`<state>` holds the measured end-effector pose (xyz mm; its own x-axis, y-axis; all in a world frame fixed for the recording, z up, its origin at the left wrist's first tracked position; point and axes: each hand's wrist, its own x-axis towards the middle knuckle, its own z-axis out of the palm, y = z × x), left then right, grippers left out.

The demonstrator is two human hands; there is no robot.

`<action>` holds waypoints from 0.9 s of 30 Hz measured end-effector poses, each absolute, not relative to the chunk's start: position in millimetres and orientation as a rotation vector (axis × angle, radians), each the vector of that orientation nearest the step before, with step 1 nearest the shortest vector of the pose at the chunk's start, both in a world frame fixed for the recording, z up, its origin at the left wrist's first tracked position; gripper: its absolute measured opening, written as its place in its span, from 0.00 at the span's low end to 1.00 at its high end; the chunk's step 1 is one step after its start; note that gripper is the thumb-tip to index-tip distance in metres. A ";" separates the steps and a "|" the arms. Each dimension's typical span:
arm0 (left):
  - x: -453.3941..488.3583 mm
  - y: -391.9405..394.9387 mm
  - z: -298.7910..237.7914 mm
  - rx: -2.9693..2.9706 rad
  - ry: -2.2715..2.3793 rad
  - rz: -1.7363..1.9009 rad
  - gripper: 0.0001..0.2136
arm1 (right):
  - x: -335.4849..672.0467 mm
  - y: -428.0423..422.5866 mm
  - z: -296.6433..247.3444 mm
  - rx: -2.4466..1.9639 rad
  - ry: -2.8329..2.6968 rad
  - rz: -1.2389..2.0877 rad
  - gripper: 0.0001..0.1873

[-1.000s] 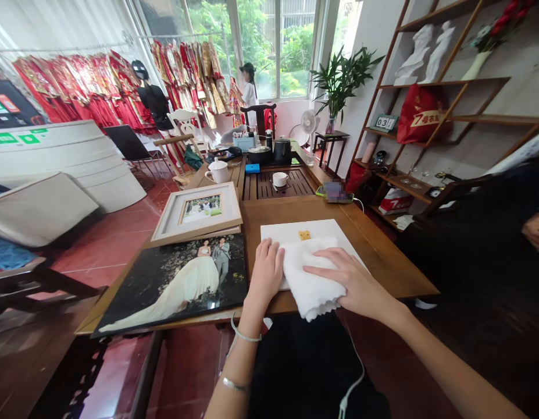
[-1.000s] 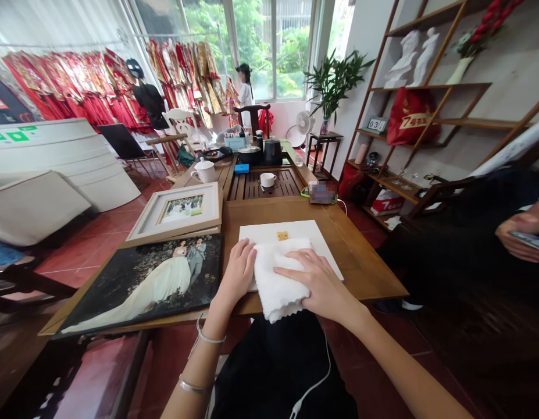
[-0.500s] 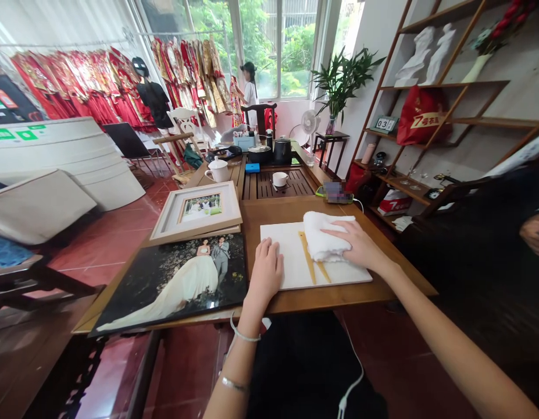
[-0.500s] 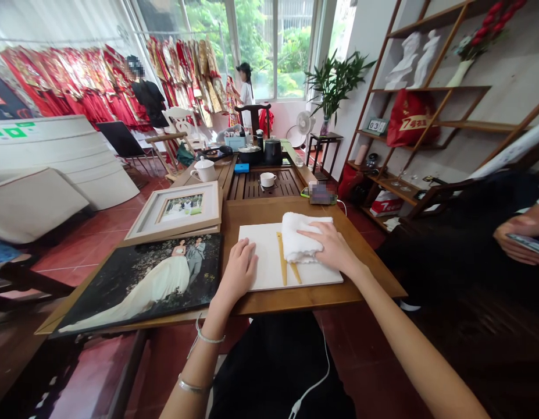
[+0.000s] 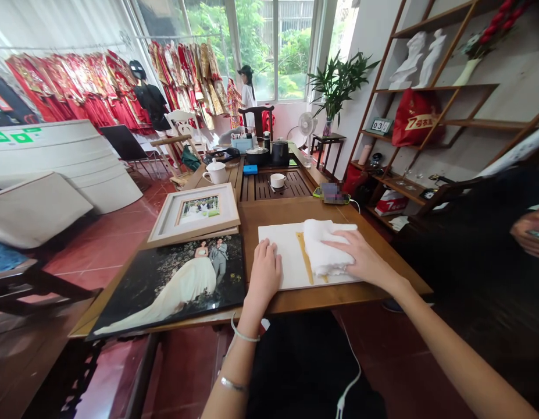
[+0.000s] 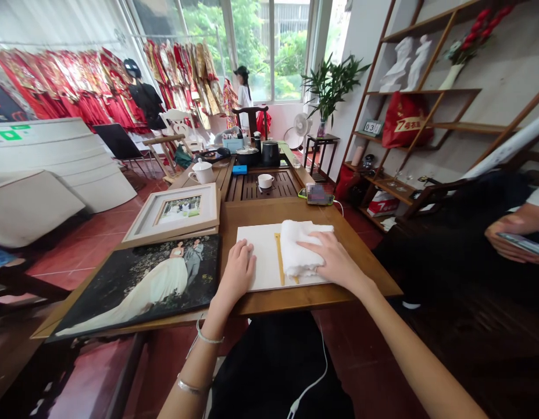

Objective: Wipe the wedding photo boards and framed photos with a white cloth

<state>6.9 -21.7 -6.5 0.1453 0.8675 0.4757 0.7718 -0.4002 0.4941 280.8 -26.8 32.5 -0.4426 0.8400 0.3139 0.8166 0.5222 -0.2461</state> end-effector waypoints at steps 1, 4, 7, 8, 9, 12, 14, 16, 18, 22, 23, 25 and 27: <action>6.8 -21.8 -6.7 2.272 1.642 1.101 0.12 | 283.9 -40.8 32.6 -1.336 -2.380 0.089 0.40; 6.3 -21.9 -7.3 2.272 1.643 1.105 0.13 | 292.9 -70.7 33.0 -1.286 -2.400 0.137 0.41; 5.2 -21.4 -7.8 2.267 1.618 1.120 0.13 | 298.2 -72.5 33.1 -1.284 -2.423 0.190 0.40; 4.9 -21.2 -7.9 2.266 1.612 1.122 0.13 | 298.5 -66.6 32.8 -1.287 -2.427 0.198 0.40; 4.6 -21.0 -8.0 2.266 1.608 1.120 0.13 | 298.0 -58.0 32.4 -1.293 -2.427 0.197 0.40; 3.9 -20.8 -7.7 2.276 1.607 1.098 0.14 | 292.3 -22.3 31.0 -1.340 -2.399 0.148 0.38; 3.7 -21.2 -7.3 2.281 1.613 1.084 0.14 | 286.5 3.1 30.5 -1.391 -2.373 0.111 0.36; 3.3 -21.5 -7.0 2.287 1.618 1.073 0.14 | 280.8 24.5 30.9 -1.434 -2.357 0.082 0.33; 3.0 -21.7 -7.0 2.288 1.619 1.074 0.14 | 276.4 39.4 31.6 -1.455 -2.350 0.061 0.31; 3.4 -22.1 -7.3 2.240 1.622 1.127 0.14 | 274.3 44.2 30.2 -1.456 -2.332 0.036 0.30; 3.9 -22.7 -7.3 2.221 1.624 1.138 0.13 | 275.3 39.8 29.0 -1.454 -2.327 0.034 0.30; 5.5 -24.7 -7.1 2.183 1.647 1.151 0.14 | 279.0 24.9 26.0 -1.439 -2.328 0.044 0.32; 7.4 -27.5 -6.7 2.130 1.722 1.160 0.15 | 284.2 4.4 22.5 -1.401 -2.329 0.065 0.34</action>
<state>7.4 -27.5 -6.7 0.0322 0.8880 0.4587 0.7587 -0.3205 0.5672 284.2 4.4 22.5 -0.4040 0.8540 0.3279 0.8344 0.4909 -0.2505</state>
